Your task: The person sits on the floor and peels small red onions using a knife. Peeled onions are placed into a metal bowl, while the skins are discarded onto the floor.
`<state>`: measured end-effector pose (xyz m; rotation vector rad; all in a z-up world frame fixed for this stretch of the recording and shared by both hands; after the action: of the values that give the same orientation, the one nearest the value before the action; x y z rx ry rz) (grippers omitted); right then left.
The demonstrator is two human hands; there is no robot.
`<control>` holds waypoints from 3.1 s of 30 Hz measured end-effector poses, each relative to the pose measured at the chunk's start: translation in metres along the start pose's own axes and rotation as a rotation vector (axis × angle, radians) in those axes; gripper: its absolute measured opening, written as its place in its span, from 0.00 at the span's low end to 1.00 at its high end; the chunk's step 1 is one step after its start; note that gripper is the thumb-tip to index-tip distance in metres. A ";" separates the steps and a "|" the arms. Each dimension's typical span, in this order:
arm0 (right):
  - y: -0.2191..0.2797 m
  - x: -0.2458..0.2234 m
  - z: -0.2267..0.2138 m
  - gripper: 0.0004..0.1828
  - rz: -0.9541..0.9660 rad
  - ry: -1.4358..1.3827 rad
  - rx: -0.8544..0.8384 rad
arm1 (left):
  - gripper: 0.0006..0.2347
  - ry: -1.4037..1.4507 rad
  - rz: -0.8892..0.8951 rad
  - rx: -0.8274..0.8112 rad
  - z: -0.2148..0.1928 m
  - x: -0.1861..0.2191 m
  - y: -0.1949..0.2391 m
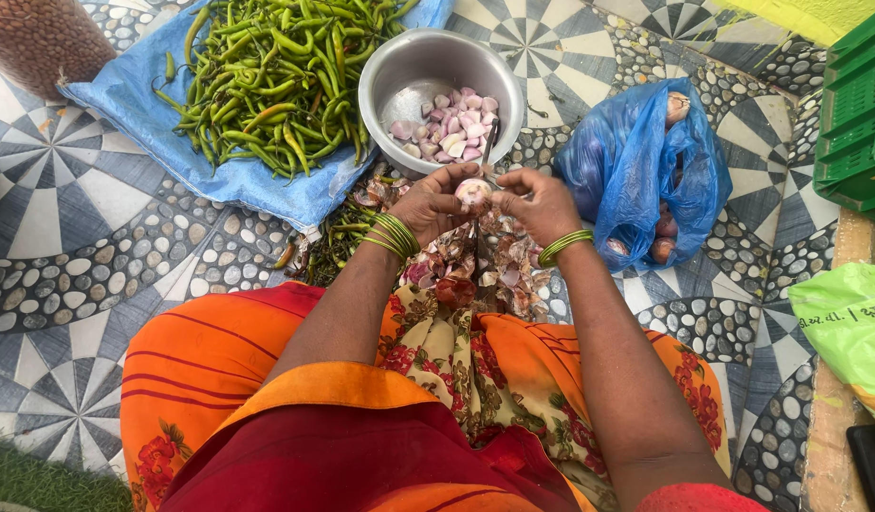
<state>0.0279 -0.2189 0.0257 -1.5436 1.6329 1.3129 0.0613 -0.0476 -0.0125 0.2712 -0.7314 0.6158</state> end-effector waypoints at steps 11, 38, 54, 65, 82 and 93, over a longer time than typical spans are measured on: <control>-0.025 0.046 0.026 0.27 -0.074 -0.790 -0.166 | 0.18 -0.089 0.167 0.236 -0.043 -0.029 -0.017; -0.033 0.107 0.056 0.24 0.242 -1.066 0.034 | 0.12 -0.408 -0.076 0.696 -0.051 -0.060 -0.001; -0.114 0.181 0.062 0.24 0.169 -1.090 0.235 | 0.05 -0.004 0.075 0.787 -0.110 -0.073 -0.024; -0.037 0.099 -0.014 0.21 0.403 0.386 0.421 | 0.05 0.057 0.047 0.545 -0.086 -0.063 -0.019; -0.041 0.051 0.037 0.23 -0.098 -0.906 -0.240 | 0.08 -0.334 0.208 0.452 -0.033 -0.016 -0.011; -0.036 0.021 0.032 0.22 -0.194 -0.624 -0.197 | 0.03 -0.547 0.205 0.432 -0.020 0.026 -0.013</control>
<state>0.0506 -0.1951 -0.0154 -1.1822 0.9675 1.6645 0.0953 -0.0377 -0.0092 0.7908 -1.1574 0.9090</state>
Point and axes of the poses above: each hand's wrist, its own y-axis away from the middle knuckle, its own z-axis out of the palm, x = y × z, the point moved 8 cm from there along -y, towards the middle knuckle, and after that the axes turned 13 degrees about -x, right-handed, at the moved point
